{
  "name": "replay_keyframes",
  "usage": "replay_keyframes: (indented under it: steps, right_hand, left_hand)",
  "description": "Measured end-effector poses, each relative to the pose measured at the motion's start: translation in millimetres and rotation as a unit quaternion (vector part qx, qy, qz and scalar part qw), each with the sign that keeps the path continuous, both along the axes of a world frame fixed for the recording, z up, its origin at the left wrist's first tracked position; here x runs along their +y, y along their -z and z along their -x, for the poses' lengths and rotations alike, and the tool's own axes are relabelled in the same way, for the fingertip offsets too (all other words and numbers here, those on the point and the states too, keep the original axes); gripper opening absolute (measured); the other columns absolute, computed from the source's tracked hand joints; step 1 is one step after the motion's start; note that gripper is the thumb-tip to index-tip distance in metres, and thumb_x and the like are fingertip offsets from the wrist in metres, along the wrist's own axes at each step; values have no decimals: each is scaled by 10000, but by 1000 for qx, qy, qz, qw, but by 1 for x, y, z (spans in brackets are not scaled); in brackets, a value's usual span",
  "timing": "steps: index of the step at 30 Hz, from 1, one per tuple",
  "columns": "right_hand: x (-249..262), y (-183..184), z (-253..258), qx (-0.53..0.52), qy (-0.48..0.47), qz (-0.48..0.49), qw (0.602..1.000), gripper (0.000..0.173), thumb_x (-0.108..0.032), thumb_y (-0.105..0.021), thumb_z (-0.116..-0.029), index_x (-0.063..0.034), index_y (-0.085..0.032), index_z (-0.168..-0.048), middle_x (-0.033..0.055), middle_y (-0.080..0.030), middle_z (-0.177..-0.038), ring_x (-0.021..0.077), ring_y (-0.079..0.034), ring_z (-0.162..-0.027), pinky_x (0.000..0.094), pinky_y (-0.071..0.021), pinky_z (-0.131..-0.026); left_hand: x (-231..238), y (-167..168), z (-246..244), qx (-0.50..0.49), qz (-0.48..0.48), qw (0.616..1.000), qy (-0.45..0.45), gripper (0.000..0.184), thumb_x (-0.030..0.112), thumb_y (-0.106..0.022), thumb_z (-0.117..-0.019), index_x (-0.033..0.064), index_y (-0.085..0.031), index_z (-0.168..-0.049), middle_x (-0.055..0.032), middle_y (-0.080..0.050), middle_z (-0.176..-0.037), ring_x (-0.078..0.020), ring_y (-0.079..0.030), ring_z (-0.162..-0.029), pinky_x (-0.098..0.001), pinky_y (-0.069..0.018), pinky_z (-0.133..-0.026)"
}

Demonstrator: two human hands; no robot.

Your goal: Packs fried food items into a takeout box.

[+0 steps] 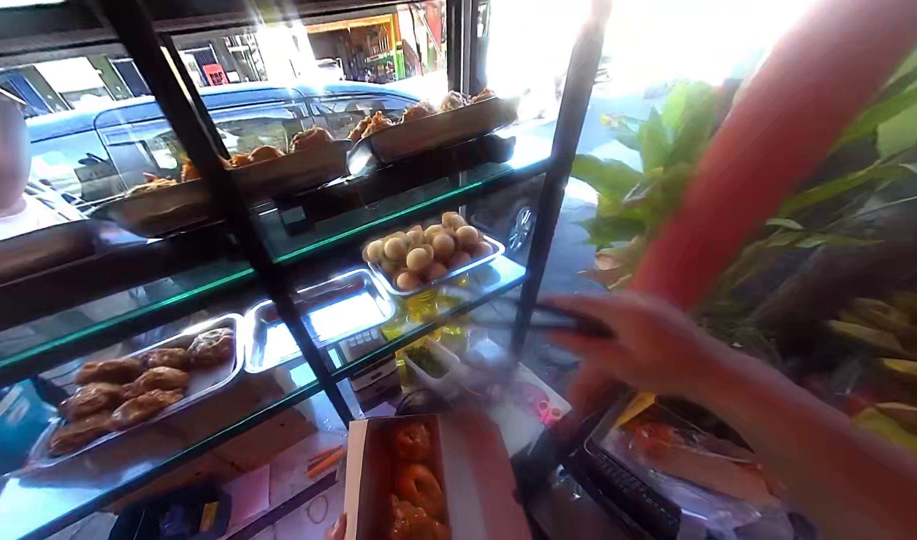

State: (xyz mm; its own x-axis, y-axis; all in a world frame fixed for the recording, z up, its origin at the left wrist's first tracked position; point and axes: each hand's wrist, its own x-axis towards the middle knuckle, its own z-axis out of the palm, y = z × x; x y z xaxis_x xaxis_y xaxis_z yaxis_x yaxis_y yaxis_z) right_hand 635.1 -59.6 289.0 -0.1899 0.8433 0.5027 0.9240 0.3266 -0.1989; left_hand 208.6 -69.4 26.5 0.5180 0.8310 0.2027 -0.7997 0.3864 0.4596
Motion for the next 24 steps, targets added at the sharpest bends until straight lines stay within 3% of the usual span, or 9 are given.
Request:
replay_keyframes:
  steps: [2, 6, 10, 14, 19, 21, 24]
  right_hand:
    - [46, -15, -10, -57, 59, -19, 996, 483, -517, -580, -998, -167, -686, -1314, 112, -743, -945, 330, -722, -844, 606, -570, -747]
    - [123, -36, 9, -172, 101, 30, 979, 473, -449, -637, -999, -107, -660, -1324, 184, -733, -1017, 388, -704, -979, 584, -523, -909]
    - [171, -45, 29, -245, 121, 125, 954, 440, -473, -616, -1003, -121, -660, -1263, 146, -718, -1028, 358, -689, -1019, 572, -520, -899]
    - [182, -48, 31, -261, 124, 143, 947, 386, -441, -586, -1023, -141, -672, -1251, 136, -717, -993, 349, -691, -998, 559, -523, -874]
    - [180, -33, -9, -150, 105, 100, 978, 359, -478, -602, -1012, -220, -707, -1238, 86, -737, -985, 318, -708, -958, 585, -549, -807]
    - [176, -17, -25, -70, 93, 81, 990, 375, -503, -598, -1013, -239, -705, -1258, 58, -749, -996, 281, -718, -946, 589, -559, -816]
    - [151, 15, -31, 91, 49, 64, 993, 360, -420, -639, -1012, -216, -696, -1303, 49, -745, -1062, 212, -716, -948, 550, -580, -844]
  left_hand:
    - [18, 0, -20, -23, -3, 999, 22, 472, 511, -556, -994, 162, -721, -1265, -64, -751, -1180, -184, -718, -1097, -423, -592, -944]
    - [45, -3, -51, -62, 24, 996, 63, 499, 504, -565, -991, 133, -701, -1295, -103, -736, -1205, -218, -708, -1119, -454, -580, -961]
    - [66, 5, -68, -76, 58, 992, 77, 531, 546, -560, -983, 138, -695, -1296, -117, -724, -1222, -246, -698, -1133, -494, -574, -959]
    - [80, 14, -75, -72, 77, 990, 97, 569, 604, -575, -946, 170, -696, -1293, -116, -715, -1236, -269, -682, -1157, -540, -552, -975]
    - [94, 15, -80, -82, 83, 986, 117, 580, 608, -557, -957, 159, -693, -1299, -133, -707, -1250, -280, -674, -1172, -549, -544, -989]
    - [99, 15, -85, -100, 93, 981, 134, 574, 593, -560, -959, 146, -698, -1292, -138, -709, -1243, -281, -678, -1163, -544, -546, -986]
    - [100, 15, -93, -115, 107, 977, 145, 567, 584, -572, -959, 136, -697, -1284, -137, -715, -1224, -278, -689, -1141, -533, -562, -961]
